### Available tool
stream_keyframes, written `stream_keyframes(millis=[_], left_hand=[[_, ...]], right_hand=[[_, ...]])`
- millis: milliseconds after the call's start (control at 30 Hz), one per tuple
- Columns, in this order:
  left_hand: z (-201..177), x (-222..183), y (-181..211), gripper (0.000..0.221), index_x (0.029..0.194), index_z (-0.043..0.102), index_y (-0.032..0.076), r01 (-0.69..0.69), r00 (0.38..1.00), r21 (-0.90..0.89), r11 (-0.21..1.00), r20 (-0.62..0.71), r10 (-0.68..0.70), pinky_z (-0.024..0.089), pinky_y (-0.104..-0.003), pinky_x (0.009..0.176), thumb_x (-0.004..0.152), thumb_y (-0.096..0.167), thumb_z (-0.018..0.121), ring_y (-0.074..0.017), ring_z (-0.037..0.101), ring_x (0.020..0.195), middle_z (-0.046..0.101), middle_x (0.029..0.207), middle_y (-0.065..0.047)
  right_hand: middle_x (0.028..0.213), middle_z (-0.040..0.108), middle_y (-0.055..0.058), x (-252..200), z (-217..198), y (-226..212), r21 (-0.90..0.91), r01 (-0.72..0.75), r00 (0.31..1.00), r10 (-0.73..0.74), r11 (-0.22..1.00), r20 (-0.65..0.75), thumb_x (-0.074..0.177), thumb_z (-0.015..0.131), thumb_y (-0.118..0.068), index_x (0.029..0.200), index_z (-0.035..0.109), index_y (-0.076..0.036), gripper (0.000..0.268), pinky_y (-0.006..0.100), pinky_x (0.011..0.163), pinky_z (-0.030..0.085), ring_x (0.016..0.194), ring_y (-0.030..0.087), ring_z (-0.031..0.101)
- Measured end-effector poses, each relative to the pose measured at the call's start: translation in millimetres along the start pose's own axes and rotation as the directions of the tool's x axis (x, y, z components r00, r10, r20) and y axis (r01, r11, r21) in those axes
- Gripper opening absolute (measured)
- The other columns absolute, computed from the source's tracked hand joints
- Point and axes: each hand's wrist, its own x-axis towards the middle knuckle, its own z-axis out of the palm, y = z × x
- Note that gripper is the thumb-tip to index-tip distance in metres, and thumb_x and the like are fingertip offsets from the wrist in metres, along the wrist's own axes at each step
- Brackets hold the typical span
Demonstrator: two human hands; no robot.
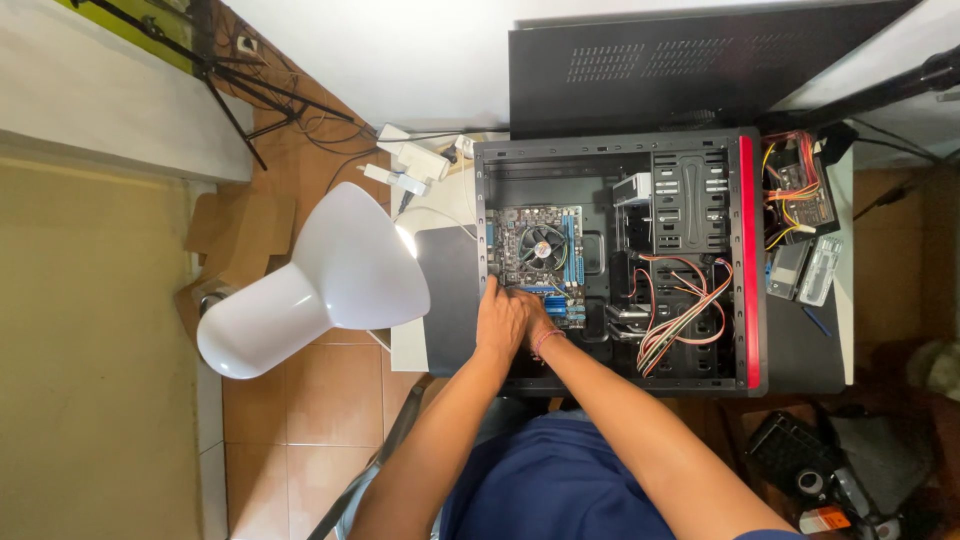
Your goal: The person works on an open desktop computer case on a desk, connecting cables to the motherboard, adjusting components, and handling the RAM modules and CPU cooling fan. They use a screwdriver on the board and reposition the motherboard and fan inside the case.
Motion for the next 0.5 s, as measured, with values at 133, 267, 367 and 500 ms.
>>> stream_keyframes(millis=[133,267,367,500], left_hand=[[-5,3,-2,0.025,0.09,0.082,0.017,0.019,1.0,-0.006,1.0,0.007,-0.019,0.028,-0.048,0.113,0.096,0.02,0.058,-0.0232,0.068,0.099,0.077,0.084,-0.003],[-4,0,-6,0.025,0.085,0.082,0.017,0.023,0.999,0.018,1.0,-0.042,-0.022,0.032,-0.044,0.106,0.095,0.021,0.059,-0.0235,0.068,0.098,0.077,0.08,-0.004],[-7,-6,-5,0.024,0.081,0.081,0.019,-0.009,0.996,-0.042,0.999,-0.087,0.005,0.034,-0.043,0.101,0.092,0.021,0.061,-0.0235,0.067,0.097,0.075,0.077,-0.004],[-5,-7,-4,0.024,0.082,0.081,0.018,-0.014,0.996,-0.03,0.999,-0.088,0.012,0.034,-0.043,0.102,0.095,0.02,0.06,-0.0218,0.067,0.094,0.075,0.077,-0.004]], right_hand=[[0.098,0.072,0.012,1,-5,-2,0.076,-0.018,0.999,0.021,0.997,-0.031,0.078,0.074,-0.019,0.09,0.068,-0.009,0.017,0.041,0.084,0.055,0.098,0.034,0.069],[0.093,0.072,0.014,5,-3,4,-0.034,0.076,0.995,-0.078,0.997,-0.057,0.071,0.078,-0.018,0.084,0.068,-0.007,0.02,0.044,0.081,0.054,0.095,0.037,0.068],[0.091,0.071,0.015,3,6,20,-0.033,0.105,0.992,-0.107,0.994,-0.069,0.071,0.078,-0.018,0.083,0.068,-0.006,0.02,0.045,0.081,0.053,0.094,0.038,0.067],[0.095,0.071,0.015,4,7,16,0.026,0.023,0.999,-0.022,0.999,-0.024,0.076,0.076,-0.018,0.087,0.067,-0.007,0.018,0.043,0.084,0.054,0.097,0.037,0.068]])
